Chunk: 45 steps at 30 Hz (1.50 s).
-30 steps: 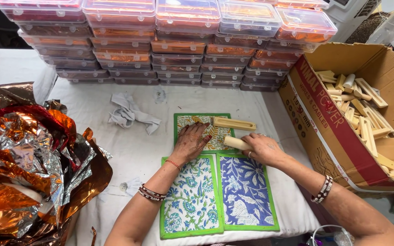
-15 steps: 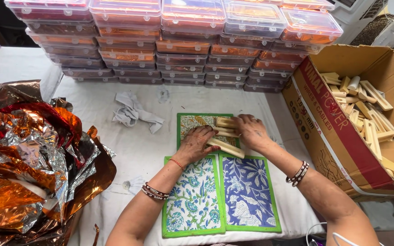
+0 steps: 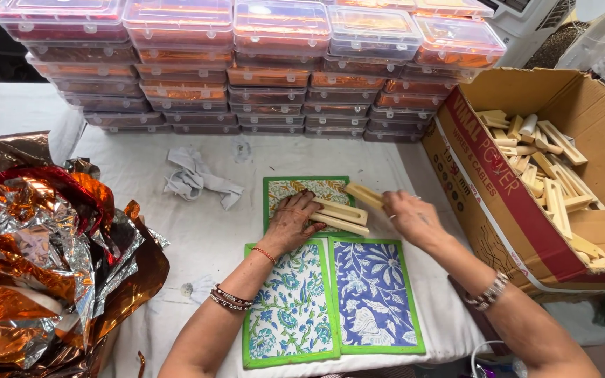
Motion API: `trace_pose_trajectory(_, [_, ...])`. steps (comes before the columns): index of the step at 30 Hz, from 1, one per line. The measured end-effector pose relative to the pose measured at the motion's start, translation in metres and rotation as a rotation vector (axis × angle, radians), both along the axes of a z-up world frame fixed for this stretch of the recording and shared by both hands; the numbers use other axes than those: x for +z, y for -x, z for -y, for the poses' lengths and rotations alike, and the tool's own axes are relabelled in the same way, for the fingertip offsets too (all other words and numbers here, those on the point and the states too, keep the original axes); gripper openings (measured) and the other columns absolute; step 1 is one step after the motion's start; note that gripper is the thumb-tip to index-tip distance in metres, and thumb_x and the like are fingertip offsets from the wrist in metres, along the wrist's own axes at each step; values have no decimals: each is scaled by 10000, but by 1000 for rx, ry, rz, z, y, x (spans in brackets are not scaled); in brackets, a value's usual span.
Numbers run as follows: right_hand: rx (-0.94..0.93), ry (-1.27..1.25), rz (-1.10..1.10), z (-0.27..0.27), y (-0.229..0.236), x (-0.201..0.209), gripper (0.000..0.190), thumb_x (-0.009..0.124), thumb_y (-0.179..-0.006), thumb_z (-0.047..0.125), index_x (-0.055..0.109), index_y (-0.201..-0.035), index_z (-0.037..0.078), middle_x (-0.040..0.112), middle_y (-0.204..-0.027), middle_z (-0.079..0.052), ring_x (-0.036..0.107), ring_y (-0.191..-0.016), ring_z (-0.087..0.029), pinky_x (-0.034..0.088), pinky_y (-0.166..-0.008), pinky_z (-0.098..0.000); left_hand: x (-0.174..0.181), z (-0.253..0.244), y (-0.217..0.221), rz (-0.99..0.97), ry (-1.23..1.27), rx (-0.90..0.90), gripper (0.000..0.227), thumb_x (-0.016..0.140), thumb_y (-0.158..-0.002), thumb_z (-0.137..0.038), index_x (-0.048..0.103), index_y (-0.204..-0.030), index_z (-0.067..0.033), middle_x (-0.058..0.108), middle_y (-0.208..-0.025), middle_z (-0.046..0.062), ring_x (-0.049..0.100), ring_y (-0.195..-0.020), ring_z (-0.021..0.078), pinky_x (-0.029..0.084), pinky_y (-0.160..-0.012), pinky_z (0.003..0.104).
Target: The person wipes a clear plastic container with a white cloth, places a roll of orange foil inside, and stacks the container. They then pick up wooden blocks from a cardboard box, wipe them with the cloth, and wrap them in silver foil.
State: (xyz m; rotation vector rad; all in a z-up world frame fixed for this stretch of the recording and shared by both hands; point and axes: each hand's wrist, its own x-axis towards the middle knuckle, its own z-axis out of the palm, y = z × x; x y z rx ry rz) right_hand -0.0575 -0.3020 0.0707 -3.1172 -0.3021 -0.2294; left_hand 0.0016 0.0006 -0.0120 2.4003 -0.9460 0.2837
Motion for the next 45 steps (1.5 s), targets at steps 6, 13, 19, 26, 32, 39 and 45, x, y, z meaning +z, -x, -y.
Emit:
trace_pose_trajectory(6, [-219, 288, 506, 44, 59, 100, 271, 452, -1175, 247, 649, -1091, 80, 594, -836, -66, 544, -548, -148, 448, -423, -307, -3, 2, -2, 22, -9, 25, 499, 694, -894, -487, 633, -1238, -131, 513, -1469, 103, 393, -1433, 293, 208, -1219, 545])
trace_pose_trajectory(13, [-509, 220, 728, 163, 78, 106, 205, 614, -1214, 262, 582, -1217, 59, 619, -1067, -123, 640, -832, -218, 530, -594, -333, -5, 3, 0, 112, -6, 42, 492, 668, -920, -489, 625, -1229, -108, 555, -1390, 92, 449, -1366, 273, 235, -1177, 569])
trace_pose_trajectory(19, [-378, 693, 758, 31, 69, 137, 399, 804, -834, 442, 700, -1114, 178, 666, -1112, -11, 630, -1134, -181, 564, -936, -402, 1, 0, 3, 130, 58, 59, 420, 666, -933, -444, 644, -1187, -109, 595, -1276, 69, 523, -1229, 256, 365, -1075, 471])
trace_pose_trajectory(26, [197, 0, 180, -63, -26, 35, 529, 769, -867, 400, 627, -1305, 141, 622, -1298, -120, 520, -1308, -331, 403, -1077, -498, 6, -6, 1, 108, 179, 189, 343, 703, -918, -366, 656, -1139, -109, 647, -1185, 47, 562, -1121, 256, 414, -993, 444])
trace_pose_trajectory(32, [296, -126, 17, -122, -57, -34, 506, 678, -901, 345, 587, -1384, 223, 576, -1406, -32, 471, -1346, -306, 323, -1132, -528, -8, -7, -10, 125, 232, 255, 357, 694, -902, -278, 626, -1219, -127, 658, -1187, 64, 557, -1157, 265, 405, -989, 469])
trace_pose_trajectory(39, [334, -267, 248, -119, -55, -57, 407, 581, -988, 331, 620, -1362, 175, 629, -1341, -65, 533, -1273, -273, 359, -1096, -517, 13, -43, -41, 166, 13, 587, 553, 618, -802, -111, 582, -1351, -163, 500, -1490, 120, 334, -1526, 308, 120, -1247, 666])
trace_pose_trajectory(45, [266, -311, 212, -117, -55, -59, 418, 580, -1005, 363, 612, -1381, 182, 629, -1352, -50, 523, -1292, -269, 350, -1092, -514, 25, -126, -52, 171, -7, 1011, 804, 759, -744, -437, 521, -1453, -142, 296, -1604, 262, 117, -1514, 538, 38, -1104, 777])
